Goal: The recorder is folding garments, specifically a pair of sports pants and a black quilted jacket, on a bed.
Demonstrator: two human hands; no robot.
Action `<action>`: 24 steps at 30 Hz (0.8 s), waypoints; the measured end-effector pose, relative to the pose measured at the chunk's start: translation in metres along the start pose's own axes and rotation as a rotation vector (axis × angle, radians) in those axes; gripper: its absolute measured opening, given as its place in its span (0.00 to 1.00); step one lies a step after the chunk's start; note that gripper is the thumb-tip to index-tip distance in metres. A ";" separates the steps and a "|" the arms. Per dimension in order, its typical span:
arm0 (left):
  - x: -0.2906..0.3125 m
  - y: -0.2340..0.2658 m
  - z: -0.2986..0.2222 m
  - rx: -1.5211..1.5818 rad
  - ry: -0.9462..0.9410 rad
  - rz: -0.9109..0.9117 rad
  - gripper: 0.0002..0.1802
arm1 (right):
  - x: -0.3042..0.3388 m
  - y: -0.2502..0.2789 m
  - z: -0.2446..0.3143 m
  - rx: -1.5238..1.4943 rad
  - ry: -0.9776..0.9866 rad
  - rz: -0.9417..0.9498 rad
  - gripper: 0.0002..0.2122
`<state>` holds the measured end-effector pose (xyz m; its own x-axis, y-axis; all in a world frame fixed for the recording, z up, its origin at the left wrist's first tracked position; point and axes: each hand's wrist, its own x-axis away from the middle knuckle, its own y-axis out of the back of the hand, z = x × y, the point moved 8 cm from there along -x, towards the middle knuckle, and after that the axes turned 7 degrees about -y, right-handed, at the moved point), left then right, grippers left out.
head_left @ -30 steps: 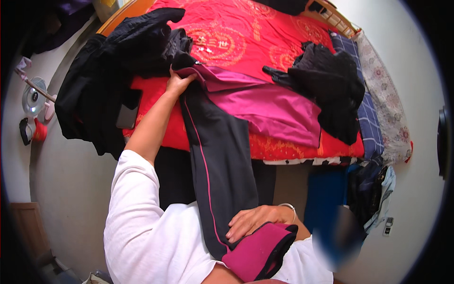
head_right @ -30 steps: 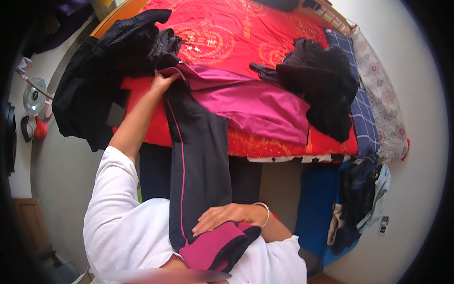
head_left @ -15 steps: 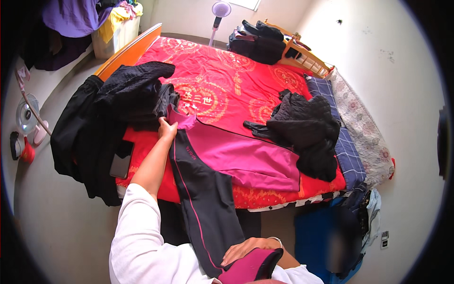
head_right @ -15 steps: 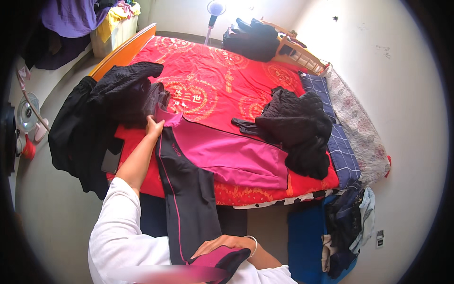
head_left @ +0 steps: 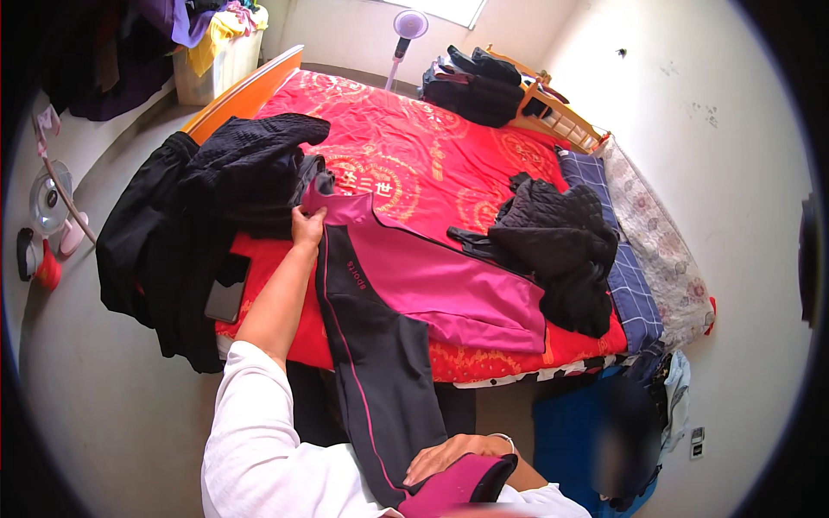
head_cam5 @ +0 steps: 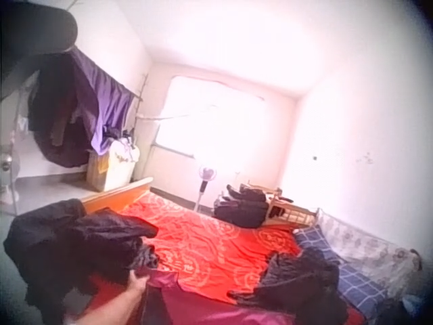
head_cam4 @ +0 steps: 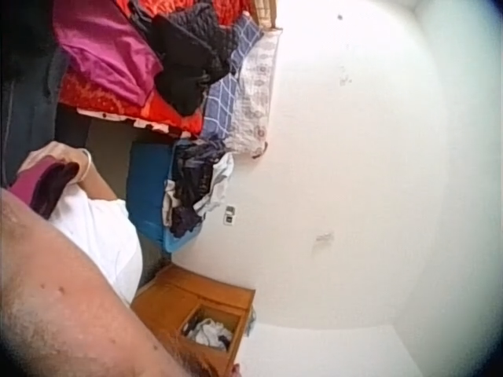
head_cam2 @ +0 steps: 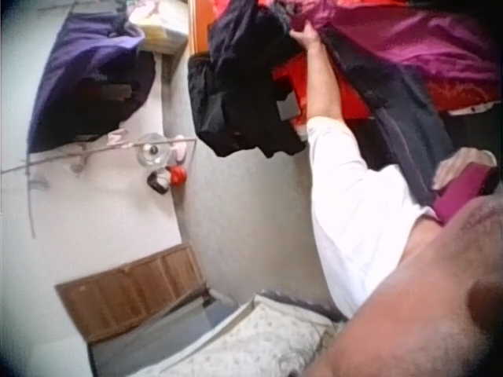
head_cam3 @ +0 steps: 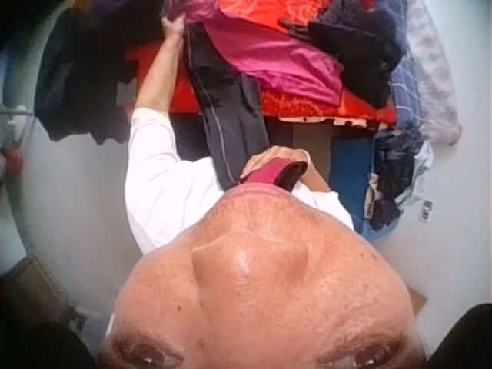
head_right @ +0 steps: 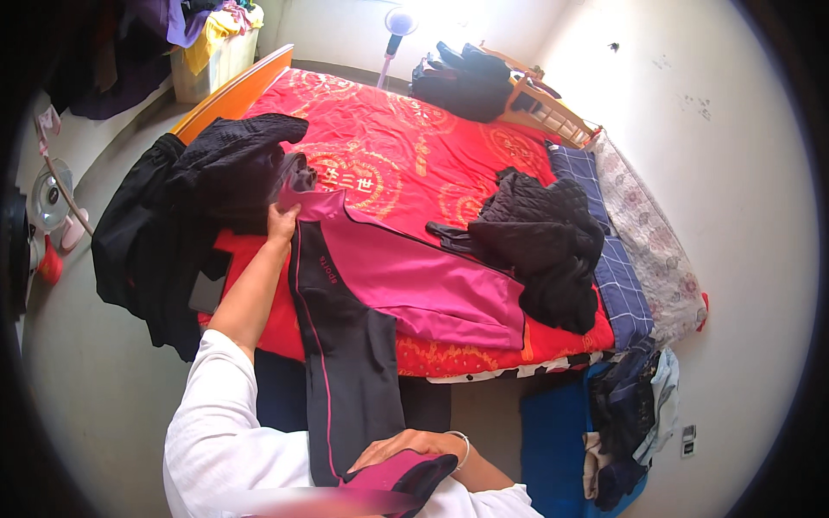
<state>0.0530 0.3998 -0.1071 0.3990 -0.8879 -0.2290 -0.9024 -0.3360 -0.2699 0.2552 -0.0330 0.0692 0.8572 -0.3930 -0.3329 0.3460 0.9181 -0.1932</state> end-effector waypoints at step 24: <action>0.381 -0.038 -0.139 -0.470 -0.439 1.976 0.31 | -0.007 -0.028 -0.012 0.121 -0.072 0.078 0.29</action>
<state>0.2170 0.0304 -0.0540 -0.9996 0.0187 -0.0233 -0.0052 0.6602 0.7511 0.2352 -0.0563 0.0660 0.9068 -0.3196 -0.2748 0.3171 0.9468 -0.0548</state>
